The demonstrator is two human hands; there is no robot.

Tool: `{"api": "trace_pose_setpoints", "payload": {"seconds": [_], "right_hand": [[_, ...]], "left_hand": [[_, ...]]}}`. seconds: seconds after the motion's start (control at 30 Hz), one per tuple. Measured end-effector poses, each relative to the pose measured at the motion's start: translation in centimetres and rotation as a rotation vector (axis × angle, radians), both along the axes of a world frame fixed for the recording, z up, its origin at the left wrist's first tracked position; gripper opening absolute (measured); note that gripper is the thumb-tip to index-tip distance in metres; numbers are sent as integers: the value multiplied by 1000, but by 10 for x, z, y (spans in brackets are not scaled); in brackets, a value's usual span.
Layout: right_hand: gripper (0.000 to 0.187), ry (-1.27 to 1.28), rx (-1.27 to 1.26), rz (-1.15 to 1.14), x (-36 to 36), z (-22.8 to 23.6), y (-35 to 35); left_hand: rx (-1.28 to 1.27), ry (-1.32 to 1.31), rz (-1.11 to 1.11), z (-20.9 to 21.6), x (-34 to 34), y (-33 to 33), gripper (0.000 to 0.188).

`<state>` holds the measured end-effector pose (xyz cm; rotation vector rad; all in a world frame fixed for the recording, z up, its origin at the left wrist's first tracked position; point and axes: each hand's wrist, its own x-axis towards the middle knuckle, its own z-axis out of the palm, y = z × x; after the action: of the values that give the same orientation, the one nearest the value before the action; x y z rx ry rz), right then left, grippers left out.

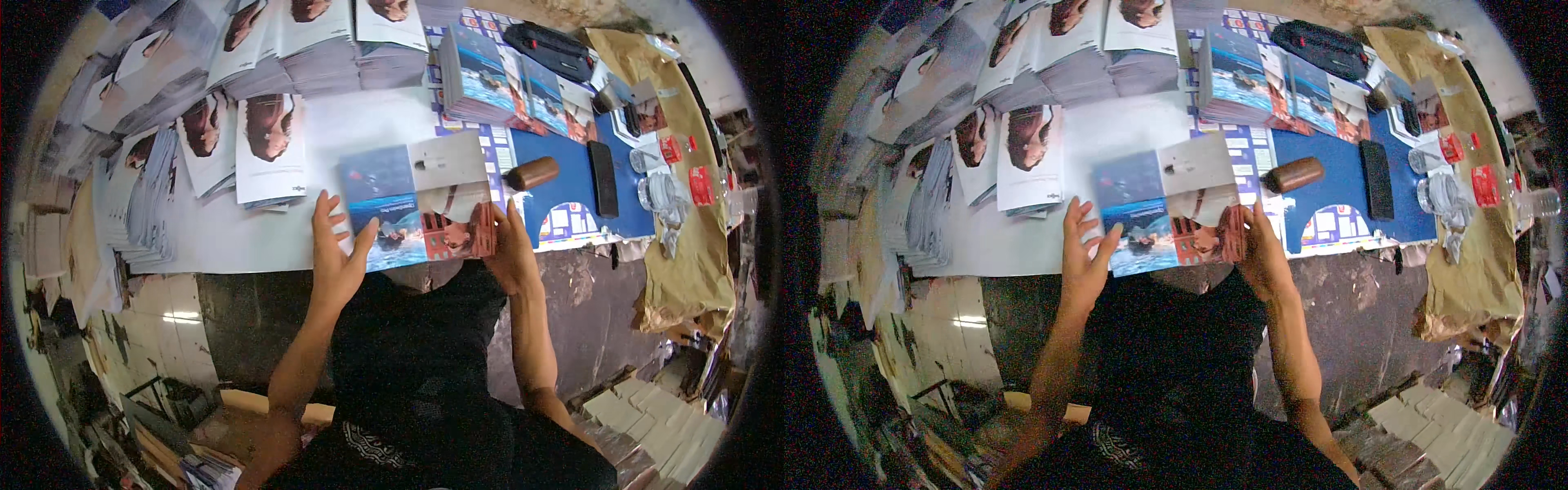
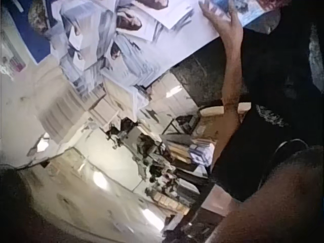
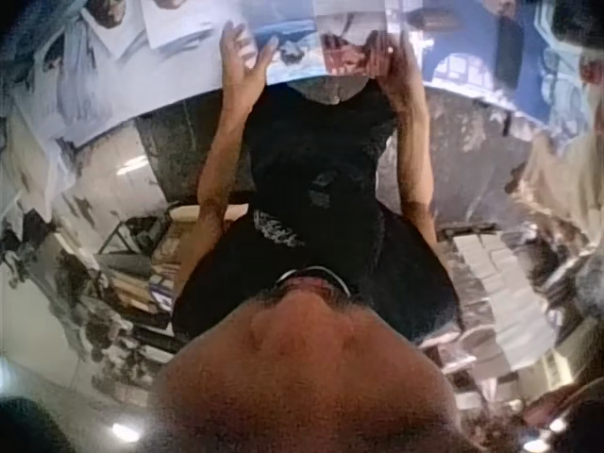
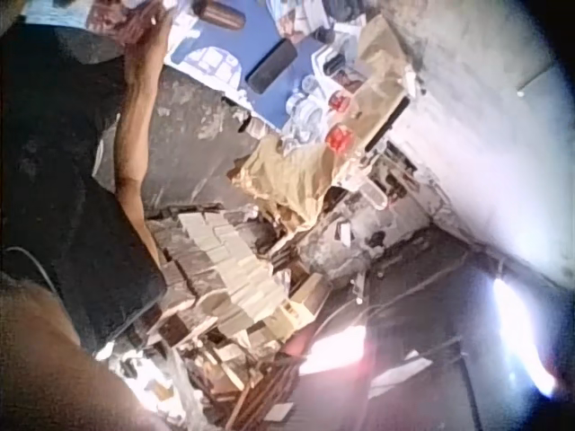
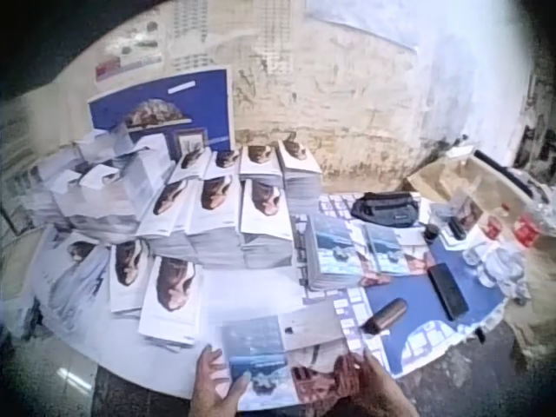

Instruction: The person sorts pamphlets on a table by picking up an item from one stack, checking it, and placing it onto another stack.

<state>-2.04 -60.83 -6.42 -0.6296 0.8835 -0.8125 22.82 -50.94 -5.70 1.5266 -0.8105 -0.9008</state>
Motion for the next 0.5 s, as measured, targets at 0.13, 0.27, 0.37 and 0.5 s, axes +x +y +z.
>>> {"api": "trace_pose_setpoints", "payload": {"seconds": [0.13,0.27,0.37,0.5], "right_hand": [[66,-39,65,23,12,10,0],[44,513,-579,277,22,0,-11],[49,980,-1237,255,56,3,-5],[58,1196,-1353,329,69,-15,4]], "left_hand": [[133,180,11,6,8,17,74],[74,399,-52,11,6,15,68],[62,442,-66,6,2,6,68],[61,446,-57,8,-1,3,68]]}}
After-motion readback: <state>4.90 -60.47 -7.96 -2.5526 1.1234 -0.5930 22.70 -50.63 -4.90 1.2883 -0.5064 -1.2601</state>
